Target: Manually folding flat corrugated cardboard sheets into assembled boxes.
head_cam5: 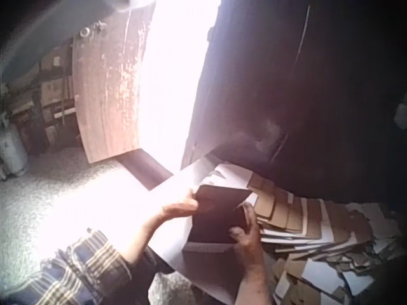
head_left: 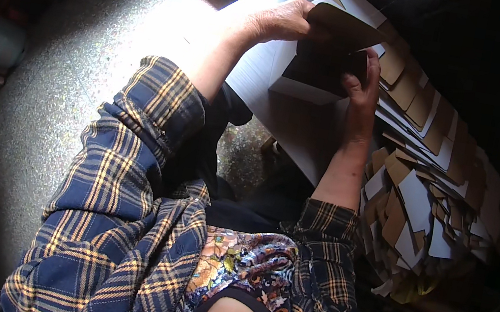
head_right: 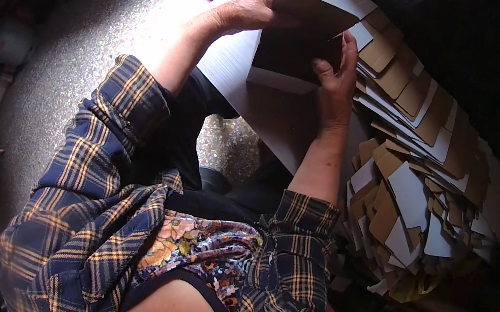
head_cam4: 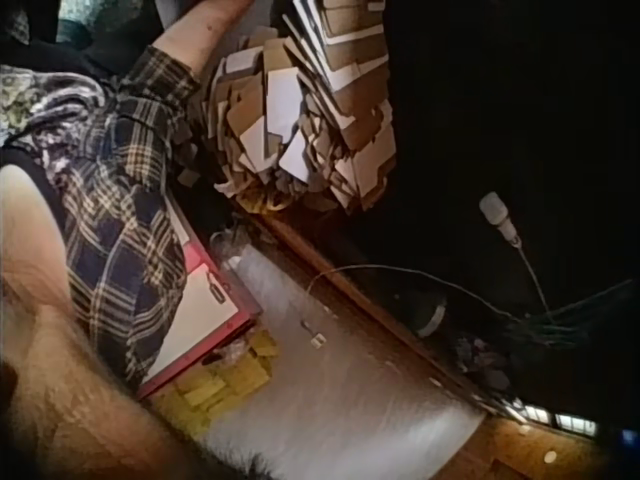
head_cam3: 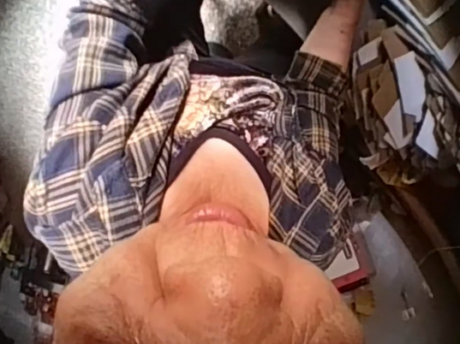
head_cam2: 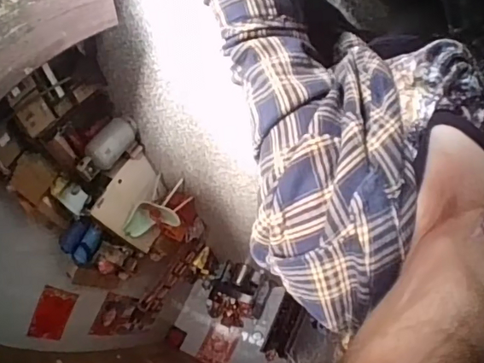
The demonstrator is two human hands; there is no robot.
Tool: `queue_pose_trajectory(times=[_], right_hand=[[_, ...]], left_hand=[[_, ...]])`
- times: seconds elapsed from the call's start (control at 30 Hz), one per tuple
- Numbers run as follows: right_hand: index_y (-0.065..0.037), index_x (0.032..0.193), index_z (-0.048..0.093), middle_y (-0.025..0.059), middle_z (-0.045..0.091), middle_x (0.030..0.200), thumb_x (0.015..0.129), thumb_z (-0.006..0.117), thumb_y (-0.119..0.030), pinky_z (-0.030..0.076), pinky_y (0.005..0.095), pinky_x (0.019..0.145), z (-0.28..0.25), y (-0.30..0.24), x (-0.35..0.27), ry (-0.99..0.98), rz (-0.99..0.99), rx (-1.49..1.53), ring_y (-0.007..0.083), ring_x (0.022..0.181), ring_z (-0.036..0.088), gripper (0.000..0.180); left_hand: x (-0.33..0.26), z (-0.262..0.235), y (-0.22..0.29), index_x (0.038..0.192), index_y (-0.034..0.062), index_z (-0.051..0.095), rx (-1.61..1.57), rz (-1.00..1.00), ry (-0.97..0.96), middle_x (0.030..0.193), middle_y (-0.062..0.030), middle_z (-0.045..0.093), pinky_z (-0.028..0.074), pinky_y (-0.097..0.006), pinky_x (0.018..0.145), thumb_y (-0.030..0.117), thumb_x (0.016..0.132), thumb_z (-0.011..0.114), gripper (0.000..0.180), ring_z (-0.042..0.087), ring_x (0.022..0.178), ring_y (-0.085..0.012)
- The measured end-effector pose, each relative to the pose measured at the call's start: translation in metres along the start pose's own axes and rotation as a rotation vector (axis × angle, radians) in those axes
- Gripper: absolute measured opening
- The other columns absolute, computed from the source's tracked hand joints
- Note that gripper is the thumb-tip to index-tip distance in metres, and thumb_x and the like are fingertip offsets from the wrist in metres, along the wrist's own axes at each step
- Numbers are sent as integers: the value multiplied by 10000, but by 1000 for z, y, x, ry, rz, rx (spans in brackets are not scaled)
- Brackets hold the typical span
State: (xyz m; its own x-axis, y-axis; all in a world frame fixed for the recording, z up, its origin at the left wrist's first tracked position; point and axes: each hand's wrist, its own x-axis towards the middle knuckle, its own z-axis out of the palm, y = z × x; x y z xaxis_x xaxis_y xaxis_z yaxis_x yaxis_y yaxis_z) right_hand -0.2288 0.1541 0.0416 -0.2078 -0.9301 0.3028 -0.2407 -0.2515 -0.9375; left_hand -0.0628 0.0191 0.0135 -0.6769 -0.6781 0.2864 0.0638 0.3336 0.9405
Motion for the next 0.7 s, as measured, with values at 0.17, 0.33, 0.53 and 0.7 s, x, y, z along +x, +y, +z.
queue_pose_trajectory(times=[0.17, 0.33, 0.53, 0.7], right_hand=[[-49, 1363, 399, 98, 467, 1334, 832, 564, -61, 355, 305, 1023, -5, 18, 11, 11, 97, 16, 210, 1206, 452, 557], [-47, 1369, 391, 107, 451, 1349, 877, 451, 17, 369, 291, 1005, 2, 33, 13, 70, 83, 54, 195, 1212, 444, 500], [-40, 1385, 368, 99, 434, 1360, 882, 408, -24, 341, 297, 1023, 6, 36, 8, 78, 32, -125, 189, 1208, 445, 504], [-50, 1352, 428, 75, 478, 1284, 872, 415, -44, 316, 331, 1059, 20, 30, 4, 48, 24, 179, 198, 1215, 436, 479]], left_hand=[[3, 1, -1, 1104, 69, 670, 8, -89, 114, 954, -46, 695, 498, -300, 847, 215, 869, 659, 277, 626, 898, -122], [1, 7, 4, 1016, 61, 700, 87, -56, 268, 910, -116, 705, 509, -326, 816, 323, 844, 635, 321, 666, 853, -202], [9, -4, -2, 1084, 5, 658, -26, -362, 261, 960, -83, 685, 468, -300, 836, 429, 865, 642, 478, 615, 935, -139], [1, -10, -12, 1188, 15, 597, -238, -242, 185, 1124, -109, 631, 401, -326, 946, 517, 859, 613, 600, 536, 1102, -179]])
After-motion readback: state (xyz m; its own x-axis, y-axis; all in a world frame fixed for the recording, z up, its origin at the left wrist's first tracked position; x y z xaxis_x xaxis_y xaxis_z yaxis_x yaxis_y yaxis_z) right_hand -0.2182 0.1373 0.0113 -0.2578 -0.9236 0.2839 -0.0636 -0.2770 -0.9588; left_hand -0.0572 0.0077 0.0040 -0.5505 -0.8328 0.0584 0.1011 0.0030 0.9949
